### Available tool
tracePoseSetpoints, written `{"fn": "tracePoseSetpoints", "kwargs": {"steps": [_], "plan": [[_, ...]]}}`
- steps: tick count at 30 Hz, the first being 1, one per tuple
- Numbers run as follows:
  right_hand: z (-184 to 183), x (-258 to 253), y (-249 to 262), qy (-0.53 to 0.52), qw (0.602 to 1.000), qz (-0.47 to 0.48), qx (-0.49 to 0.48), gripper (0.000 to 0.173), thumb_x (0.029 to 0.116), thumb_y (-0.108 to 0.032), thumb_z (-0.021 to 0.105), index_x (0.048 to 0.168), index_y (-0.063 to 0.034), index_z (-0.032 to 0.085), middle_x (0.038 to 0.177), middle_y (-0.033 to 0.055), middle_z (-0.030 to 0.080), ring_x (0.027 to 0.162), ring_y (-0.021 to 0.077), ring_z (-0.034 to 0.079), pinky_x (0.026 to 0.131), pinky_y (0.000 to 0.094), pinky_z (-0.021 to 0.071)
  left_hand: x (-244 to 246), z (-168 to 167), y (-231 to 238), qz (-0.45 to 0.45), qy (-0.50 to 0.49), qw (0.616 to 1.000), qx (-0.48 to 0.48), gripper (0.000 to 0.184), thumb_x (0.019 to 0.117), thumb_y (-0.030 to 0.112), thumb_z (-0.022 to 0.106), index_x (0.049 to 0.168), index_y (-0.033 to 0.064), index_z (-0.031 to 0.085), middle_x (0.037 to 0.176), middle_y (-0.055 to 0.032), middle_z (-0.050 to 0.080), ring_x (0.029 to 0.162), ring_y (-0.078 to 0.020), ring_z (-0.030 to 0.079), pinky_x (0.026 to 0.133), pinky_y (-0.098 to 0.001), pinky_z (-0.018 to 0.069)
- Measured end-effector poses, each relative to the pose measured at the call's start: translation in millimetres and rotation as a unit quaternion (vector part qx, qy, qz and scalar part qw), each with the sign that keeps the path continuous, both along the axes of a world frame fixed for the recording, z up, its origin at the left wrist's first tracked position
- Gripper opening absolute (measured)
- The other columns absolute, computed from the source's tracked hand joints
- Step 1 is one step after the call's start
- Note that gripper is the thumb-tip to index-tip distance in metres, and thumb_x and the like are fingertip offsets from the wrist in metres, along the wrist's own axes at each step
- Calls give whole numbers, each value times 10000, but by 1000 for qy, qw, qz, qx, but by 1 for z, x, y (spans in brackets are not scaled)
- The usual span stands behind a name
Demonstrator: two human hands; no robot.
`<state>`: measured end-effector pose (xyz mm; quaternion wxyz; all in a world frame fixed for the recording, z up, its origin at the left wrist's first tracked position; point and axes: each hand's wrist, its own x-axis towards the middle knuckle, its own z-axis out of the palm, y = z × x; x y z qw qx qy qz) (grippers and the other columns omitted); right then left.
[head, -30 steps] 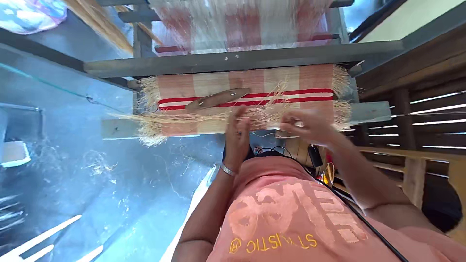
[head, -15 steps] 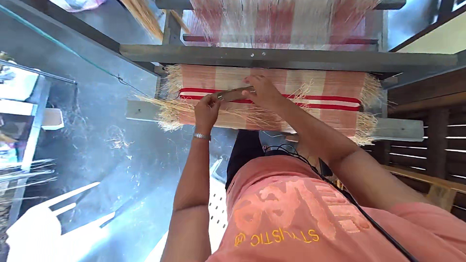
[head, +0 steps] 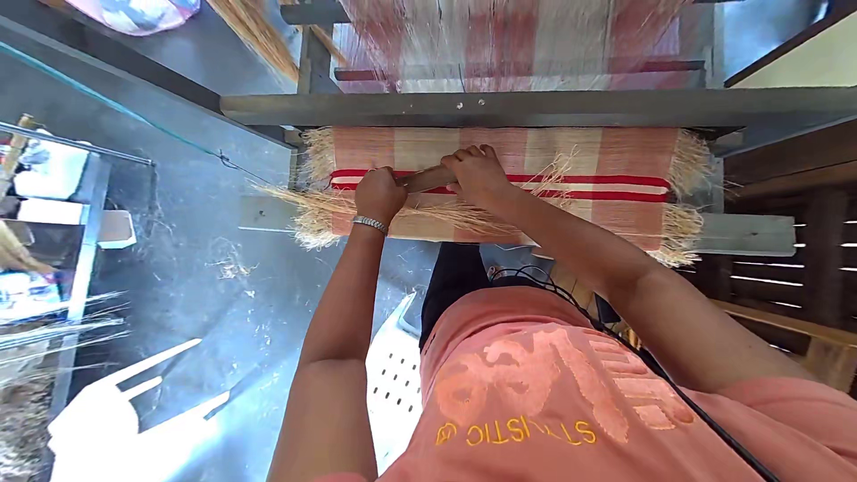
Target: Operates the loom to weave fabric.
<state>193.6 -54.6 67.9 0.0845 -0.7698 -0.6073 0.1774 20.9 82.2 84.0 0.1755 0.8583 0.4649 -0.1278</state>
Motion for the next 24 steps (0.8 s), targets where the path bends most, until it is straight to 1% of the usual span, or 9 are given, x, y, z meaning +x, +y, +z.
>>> {"fn": "tracePoseSetpoints", "kwargs": {"steps": [4, 7, 9, 12, 15, 17, 19, 22, 24], "plan": [[50, 20, -25, 44, 999, 8, 20, 487, 950, -310, 737, 1399, -168, 610, 1327, 142, 648, 1259, 390, 569, 1090, 680, 339, -23, 26, 1, -56, -177, 983, -8, 310, 951, 250, 683, 1049, -42, 641, 951, -237, 639, 903, -400, 639, 814, -612, 518], [86, 41, -65, 133, 988, 44, 63, 500, 946, -334, 747, 1400, -167, 620, 1322, 101, 658, 1238, 309, 611, 1101, 645, 394, -45, 46, -21, -78, -382, 919, -49, 372, 901, 327, 723, 1073, 33, 573, 843, -66, 578, 713, -159, 571, 639, -359, 509], [98, 48, -90, 192, 975, 60, 95, 533, 945, -368, 742, 1414, -153, 609, 1324, 83, 664, 1234, 267, 616, 1087, 665, 383, -52, 51, -53, -56, -509, 855, -78, 422, 937, 474, 677, 1104, 106, 556, 921, 19, 576, 792, -57, 581, 686, -245, 523], [98, 38, -116, 174, 971, 45, 159, 557, 956, -430, 707, 1427, -151, 605, 1326, 69, 666, 1231, 273, 614, 1020, 668, 422, -46, 38, -95, 3, -650, 757, -66, 398, 988, 470, 633, 1235, 169, 552, 1116, 49, 606, 995, -75, 621, 830, -271, 563], [92, 16, -129, 99, 971, -4, 217, 513, 957, -422, 705, 1395, -166, 630, 1352, 59, 661, 1231, 289, 608, 1002, 601, 440, -27, 27, -128, 114, -675, 723, -88, 388, 1082, 372, 498, 1411, 171, 457, 1234, 33, 611, 1025, -83, 642, 877, -299, 574], [86, 11, -137, 89, 970, -7, 226, 512, 944, -383, 729, 1394, -160, 629, 1354, 63, 658, 1240, 292, 604, 1012, 570, 454, -23, 25, -136, 162, -670, 711, -139, 317, 1086, 366, 491, 1337, 173, 509, 1087, 50, 636, 892, -63, 628, 815, -282, 555], [79, 24, -151, 142, 972, -5, 185, 636, 929, -415, 749, 1480, -168, 549, 1454, 56, 589, 1327, 271, 555, 1095, 541, 460, -45, 35, -122, 151, -660, 716, -170, 291, 1084, 345, 500, 1307, 166, 556, 1076, 55, 674, 904, -74, 657, 848, -306, 576], [56, 95, -193, 159, 949, -180, 205, 905, 934, -451, 736, 1614, -53, 291, 1634, 192, 361, 1484, 356, 393, 1214, 571, 338, -143, 74, -67, 176, -662, 721, -102, 218, 1085, 296, 500, 1226, 172, 612, 1044, 62, 716, 907, -75, 691, 837, -297, 597], [40, 158, -230, 130, 881, -377, 256, 1042, 946, -585, 651, 1629, 3, 128, 1651, 277, 253, 1521, 365, 324, 1244, 519, 321, -236, 107, -28, 212, -647, 732, -37, 214, 1093, 322, 462, 1201, 200, 601, 1006, 94, 692, 874, -43, 668, 820, -248, 570]]}}
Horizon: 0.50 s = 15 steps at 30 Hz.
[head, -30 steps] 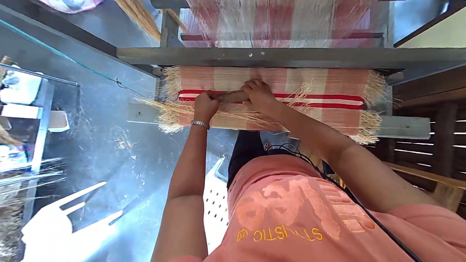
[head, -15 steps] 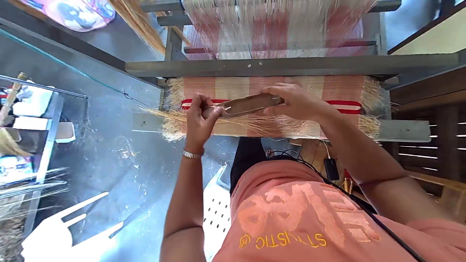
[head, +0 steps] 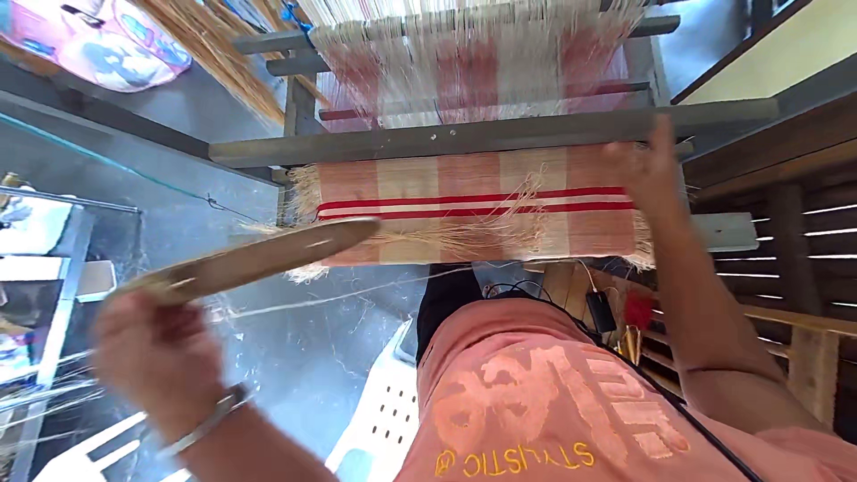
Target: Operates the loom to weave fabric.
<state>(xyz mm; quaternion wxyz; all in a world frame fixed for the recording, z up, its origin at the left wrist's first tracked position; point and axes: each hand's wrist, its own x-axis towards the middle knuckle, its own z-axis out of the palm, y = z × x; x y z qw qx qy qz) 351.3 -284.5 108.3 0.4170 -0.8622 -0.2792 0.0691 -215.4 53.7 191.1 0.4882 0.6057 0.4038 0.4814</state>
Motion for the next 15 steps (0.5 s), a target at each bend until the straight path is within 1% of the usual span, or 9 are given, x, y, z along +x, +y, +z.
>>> {"fn": "tracePoseSetpoints", "kwargs": {"steps": [2, 3, 4, 5, 7, 8, 11, 13, 15], "plan": [[-5, 49, -25, 28, 991, -127, 5, 1177, 946, -621, 615, 1596, 93, -58, 1664, 359, 23, 1574, 413, 118, 1288, 489, 178, -70, 28, 21, 92, 35, 995, 10, 164, 1098, 243, 432, 1044, 214, 585, 860, 132, 627, 765, 3, 613, 741, -175, 526], [-7, 64, -30, 43, 987, -155, -14, 1218, 946, -639, 596, 1575, 113, -127, 1659, 366, -70, 1582, 421, 35, 1291, 484, 128, -77, 43, 21, 162, 54, 985, 15, 173, 1082, 145, 443, 966, 184, 565, 787, 129, 594, 701, 13, 594, 689, -151, 522], [-8, 72, -31, 57, 984, -166, -36, 1239, 949, -661, 573, 1559, 117, -173, 1653, 361, -129, 1584, 418, -15, 1291, 477, 107, -70, 55, 19, 212, 67, 975, 18, 188, 1066, 79, 434, 939, 158, 546, 767, 123, 563, 677, 16, 568, 679, -148, 505], [-10, 76, -29, 63, 982, -167, -53, 1259, 946, -689, 549, 1544, 122, -205, 1645, 361, -169, 1582, 419, -49, 1290, 475, 97, -58, 61, 20, 240, 77, 968, 17, 159, 1067, 85, 453, 956, 154, 543, 765, 124, 540, 655, 22, 542, 656, -143, 489], [-16, 79, -24, 61, 983, -166, -54, 1275, 939, -733, 512, 1539, 114, -228, 1642, 356, -188, 1581, 416, -55, 1288, 469, 110, -44, 49, 38, 212, 92, 973, 16, 77, 1084, 206, 482, 1104, 165, 544, 820, 143, 560, 651, 48, 552, 630, -131, 493], [-23, 81, -24, 53, 984, -162, -47, 1281, 934, -749, 503, 1541, 99, -240, 1645, 349, -191, 1581, 419, -40, 1284, 482, 121, -28, 40, 46, 198, 90, 976, 8, 118, 1085, 250, 473, 1164, 170, 511, 847, 144, 561, 656, 49, 554, 625, -136, 492], [-44, 97, -20, 17, 987, -155, -29, 1297, 920, -769, 501, 1541, 64, -275, 1653, 341, -173, 1575, 447, 29, 1265, 550, 160, 34, 12, 63, 187, 57, 980, -42, 172, 1087, 284, 460, 1233, 197, 436, 877, 122, 564, 656, 26, 558, 606, -159, 497], [-41, 111, -8, 28, 988, -150, -26, 1296, 929, -751, 517, 1531, 55, -301, 1657, 338, -161, 1582, 415, 56, 1273, 510, 177, 62, -16, 85, 172, 21, 982, -77, 192, 1080, 292, 468, 1241, 191, 439, 905, 89, 574, 702, -19, 588, 637, -210, 527], [-29, 125, 12, 54, 988, -141, -21, 1261, 963, -684, 530, 1514, 62, -323, 1650, 337, -190, 1592, 378, 25, 1286, 442, 163, 81, -43, 113, 167, 4, 981, -99, 227, 1090, 316, 451, 1268, 179, 419, 945, 56, 603, 751, -52, 633, 669, -242, 555]]}}
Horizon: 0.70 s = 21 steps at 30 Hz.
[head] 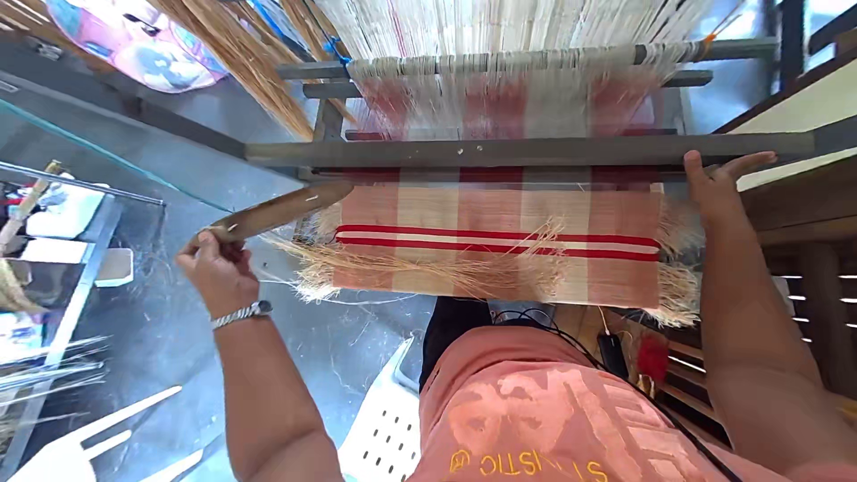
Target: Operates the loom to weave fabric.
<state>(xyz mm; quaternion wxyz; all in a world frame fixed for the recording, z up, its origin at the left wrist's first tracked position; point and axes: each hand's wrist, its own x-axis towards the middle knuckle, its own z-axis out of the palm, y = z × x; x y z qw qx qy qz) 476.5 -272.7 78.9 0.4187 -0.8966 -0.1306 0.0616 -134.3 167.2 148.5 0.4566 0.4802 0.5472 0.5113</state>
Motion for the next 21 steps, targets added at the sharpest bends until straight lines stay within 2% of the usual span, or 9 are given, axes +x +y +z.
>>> {"fn": "tracePoseSetpoints", "kwargs": {"steps": [3, 6, 8, 10, 12, 14, 16, 18, 21], "plan": [[4, 35, 34, -12, 1000, -2, 15, 1257, 965, -669, 541, 1517, 65, -316, 1651, 335, -187, 1595, 355, 27, 1285, 408, 170, 33, -23, 46, 28, -54, 998, -1, 351, 1090, 238, 461, 1374, 80, 326, 1043, -76, 630, 826, -166, 691, 719, -350, 608], [-1, 78, 59, -46, 999, 4, 29, 1270, 957, -674, 551, 1516, 64, -319, 1647, 335, -200, 1597, 339, -13, 1294, 376, 131, 53, -43, 86, 67, -92, 994, 0, 462, 1103, 214, 438, 1468, 51, 205, 1168, -172, 611, 915, -246, 715, 784, -406, 630], [-3, 98, 70, -68, 997, 3, 45, 1308, 932, -690, 579, 1518, 75, -306, 1642, 349, -196, 1595, 348, -30, 1298, 376, 113, 63, -58, 110, 93, -99, 991, 9, 484, 1109, 210, 417, 1488, 48, 164, 1201, -195, 585, 933, -256, 706, 784, -408, 627], [-3, 104, 76, -76, 995, 0, 68, 1322, 921, -687, 603, 1526, 69, -297, 1655, 338, -164, 1599, 323, 16, 1295, 361, 151, 73, -71, 132, 119, -105, 987, 11, 472, 1113, 207, 410, 1485, 54, 163, 1211, -203, 575, 916, -255, 704, 757, -405, 629], [-4, 97, 78, -79, 992, -13, 101, 1309, 922, -626, 653, 1540, 70, -267, 1669, 330, -96, 1595, 296, 92, 1284, 336, 201, 85, -80, 147, 142, -100, 985, 8, 489, 1110, 210, 423, 1499, 49, 174, 1215, -214, 575, 902, -251, 702, 744, -394, 627], [-3, 87, 78, -39, 992, -49, 108, 1310, 897, -667, 667, 1576, 42, -201, 1679, 289, 94, 1554, 261, 260, 1247, 355, 311, 96, -90, 160, 155, -88, 984, 12, 487, 1106, 216, 429, 1490, 36, 191, 1201, -223, 582, 888, -249, 705, 741, -390, 628], [2, 79, 77, 53, 991, -100, 78, 1288, 827, -801, 630, 1637, -73, -59, 1630, 190, 336, 1462, 266, 425, 1158, 500, 421, 106, -99, 171, 157, -75, 985, 15, 493, 1105, 220, 435, 1489, 30, 190, 1191, -224, 583, 869, -242, 706, 734, -389, 630], [1, 84, 72, 101, 988, -100, 66, 1212, 791, -853, 609, 1650, -168, 97, 1592, 130, 422, 1413, 278, 478, 1099, 590, 447, 115, -106, 180, 150, -68, 986, 11, 512, 1103, 229, 441, 1499, 32, 183, 1215, -232, 586, 879, -249, 713, 750, -396, 635], [1, 92, 65, 133, 986, -73, 69, 1127, 809, -827, 620, 1625, -179, 190, 1572, 124, 430, 1394, 299, 480, 1076, 590, 450, 131, -110, 186, 127, -82, 988, -9, 522, 1110, 237, 429, 1510, 37, 160, 1237, -238, 574, 896, -253, 714, 748, -389, 635]]}}
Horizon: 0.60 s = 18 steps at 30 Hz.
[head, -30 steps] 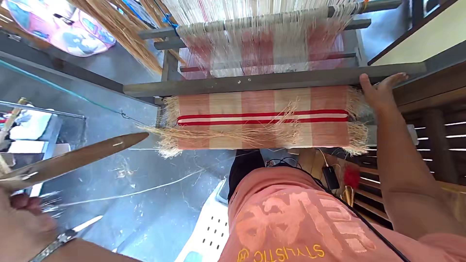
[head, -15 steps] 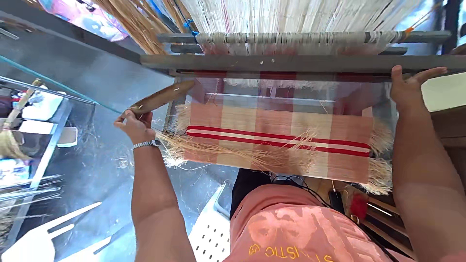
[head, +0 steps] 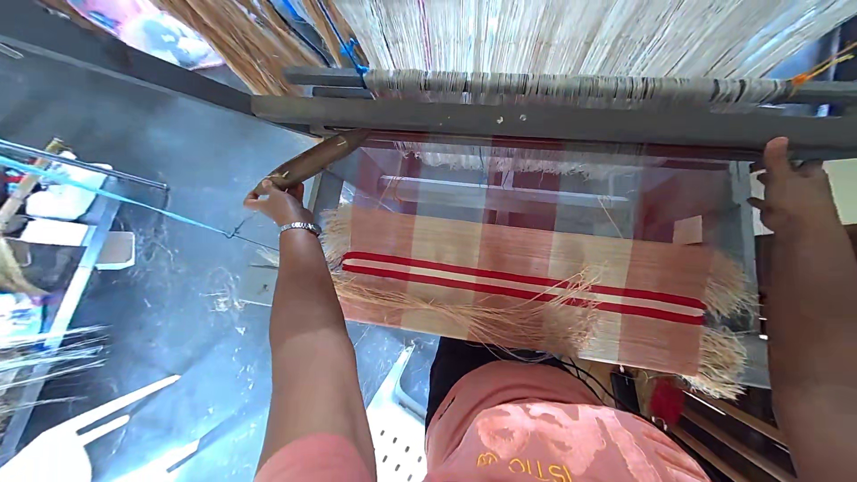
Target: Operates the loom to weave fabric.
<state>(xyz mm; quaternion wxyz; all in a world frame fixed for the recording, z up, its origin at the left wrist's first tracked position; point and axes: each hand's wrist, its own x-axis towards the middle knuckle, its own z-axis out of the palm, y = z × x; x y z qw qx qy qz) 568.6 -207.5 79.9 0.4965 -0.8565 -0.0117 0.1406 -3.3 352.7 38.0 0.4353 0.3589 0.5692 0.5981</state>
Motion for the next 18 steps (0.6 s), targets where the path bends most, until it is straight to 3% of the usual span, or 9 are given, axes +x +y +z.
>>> {"fn": "tracePoseSetpoints", "kwargs": {"steps": [2, 6, 9, 10, 12, 13, 14, 16, 18], "plan": [[3, -2, -1, 20, 1000, 3, 8, 1073, 839, -795, 620, 1614, -171, 219, 1581, 119, 425, 1419, 299, 460, 1093, 578, 439, 10, -2, -1, -21, -15, 1000, -4, 522, 1107, 215, 431, 1508, 29, 154, 1236, -239, 574, 905, -259, 710, 752, -390, 631], [4, -3, 0, 48, 998, 5, 40, 933, 912, -730, 585, 1592, -173, 274, 1574, 110, 433, 1363, 301, 527, 1025, 524, 514, 36, -13, 1, -53, -35, 998, -19, 505, 1085, 171, 486, 1468, 28, 190, 1103, -207, 600, 818, -252, 705, 711, -406, 628], [2, -4, 0, 63, 996, 32, 60, 843, 969, -701, 514, 1587, -174, 288, 1601, 90, 391, 1362, 297, 531, 1015, 525, 531, 59, -11, -14, -188, -3, 981, -56, 476, 1098, 209, 474, 1446, 10, 217, 1078, -184, 624, 844, -237, 715, 763, -399, 629], [2, -5, 0, 73, 994, 45, 69, 817, 989, -694, 476, 1589, -173, 287, 1610, 89, 385, 1369, 297, 533, 1017, 527, 538, 64, -2, -24, -286, 48, 953, -91, 479, 1114, 284, 420, 1470, 2, 268, 1174, -172, 637, 963, -233, 712, 852, -397, 613], [2, -7, 4, 104, 988, 69, 95, 822, 1002, -716, 393, 1605, -176, 251, 1618, 83, 390, 1362, 285, 554, 1024, 503, 552, 69, 23, -35, -487, 184, 836, -172, 585, 1100, 519, 264, 1541, 161, 399, 1489, -49, 554, 1310, -213, 573, 1062, -440, 479], [2, -9, 7, 119, 983, 86, 112, 817, 1013, -714, 344, 1614, -175, 222, 1624, 85, 386, 1356, 280, 563, 1028, 487, 555, 67, 30, -34, -531, 243, 792, -181, 613, 1079, 585, 239, 1540, 238, 444, 1557, -1, 499, 1400, -215, 494, 1103, -490, 425], [1, -10, 8, 128, 978, 100, 130, 799, 1027, -701, 305, 1616, -170, 207, 1614, 90, 398, 1341, 277, 579, 1026, 476, 561, 62, 33, -33, -541, 289, 772, -167, 612, 1073, 596, 248, 1516, 251, 492, 1573, 5, 483, 1440, -223, 446, 1122, -533, 383], [-1, -11, 11, 130, 972, 115, 159, 772, 1047, -675, 264, 1616, -158, 192, 1599, 97, 418, 1325, 271, 593, 1029, 458, 563, 47, 35, -27, -537, 329, 764, -140, 531, 1095, 475, 322, 1468, 159, 528, 1515, -76, 533, 1395, -259, 482, 1101, -554, 387], [-3, -13, 15, 131, 969, 108, 181, 762, 1057, -655, 262, 1613, -140, 189, 1589, 108, 428, 1316, 265, 598, 1034, 439, 560, 31, 33, -26, -533, 343, 759, -150, 431, 1106, 312, 381, 1451, 55, 411, 1369, -136, 599, 1173, -214, 634, 975, -425, 524]]}}
